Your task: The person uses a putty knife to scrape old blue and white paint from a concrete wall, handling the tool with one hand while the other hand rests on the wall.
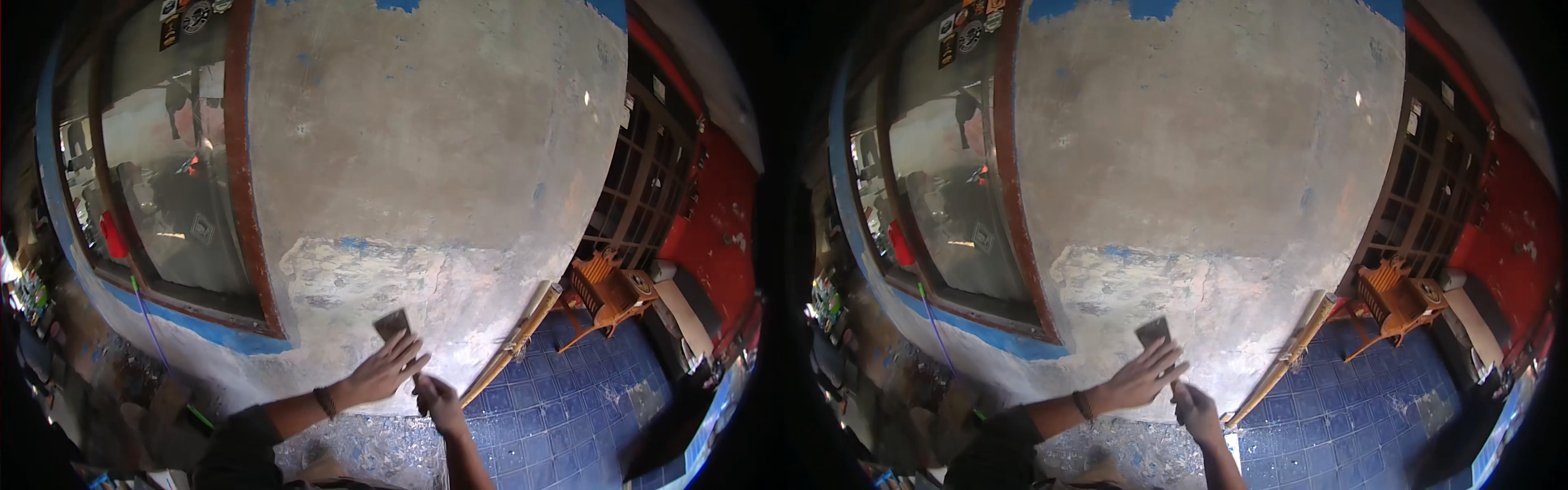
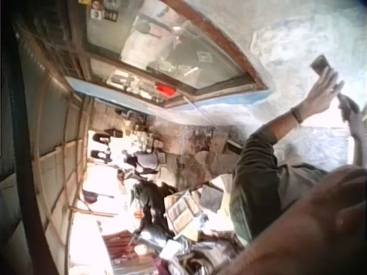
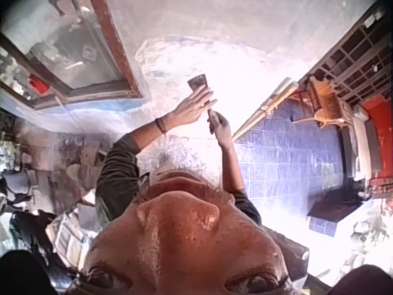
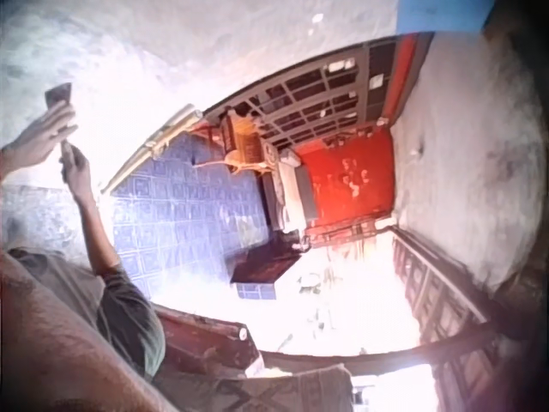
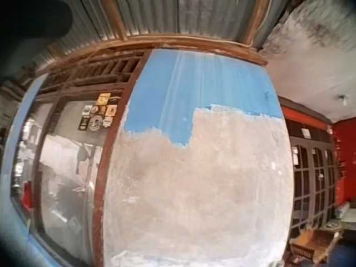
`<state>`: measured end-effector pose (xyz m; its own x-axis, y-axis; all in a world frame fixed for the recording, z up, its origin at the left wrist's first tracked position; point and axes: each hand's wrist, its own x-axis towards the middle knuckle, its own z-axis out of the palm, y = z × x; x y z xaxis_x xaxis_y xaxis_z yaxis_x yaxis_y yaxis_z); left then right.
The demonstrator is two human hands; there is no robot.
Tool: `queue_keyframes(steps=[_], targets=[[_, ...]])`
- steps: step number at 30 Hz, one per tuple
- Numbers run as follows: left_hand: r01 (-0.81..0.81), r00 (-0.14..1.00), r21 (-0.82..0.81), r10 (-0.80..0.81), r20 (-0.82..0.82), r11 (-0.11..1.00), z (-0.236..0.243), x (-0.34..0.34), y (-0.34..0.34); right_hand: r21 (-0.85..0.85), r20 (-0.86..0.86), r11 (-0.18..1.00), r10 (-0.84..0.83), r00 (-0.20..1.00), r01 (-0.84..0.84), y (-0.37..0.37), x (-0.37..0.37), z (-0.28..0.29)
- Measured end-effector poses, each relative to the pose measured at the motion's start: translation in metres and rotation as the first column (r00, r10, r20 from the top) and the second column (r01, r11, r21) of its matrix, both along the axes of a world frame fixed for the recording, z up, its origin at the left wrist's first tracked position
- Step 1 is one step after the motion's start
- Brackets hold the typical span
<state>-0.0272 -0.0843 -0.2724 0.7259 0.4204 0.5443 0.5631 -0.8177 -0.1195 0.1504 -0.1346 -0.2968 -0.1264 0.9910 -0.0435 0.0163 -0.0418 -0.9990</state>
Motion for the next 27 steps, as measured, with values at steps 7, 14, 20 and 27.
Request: queue_keyframes(steps=[7,14,20,27], targets=[[0.121,0.990,0.535,-0.144,0.001,0.836,0.192,0.004,0.094,0.896,0.141,0.434,-0.475,0.869,0.091,0.061,-0.041,0.162],[0.028,0.962,0.825,-0.241,0.131,0.564,0.368,-0.007,0.146,0.993,-0.120,-0.097,-0.837,0.533,0.071,0.121,-0.082,0.327],[-0.034,0.925,0.852,-0.307,0.225,0.522,0.397,-0.013,0.185,0.993,-0.110,-0.073,-0.877,0.469,0.097,0.131,-0.099,0.365],[-0.055,0.910,0.861,-0.329,0.251,0.505,0.407,-0.019,0.202,0.979,-0.179,-0.200,-0.933,0.311,-0.037,0.139,-0.106,0.377]])
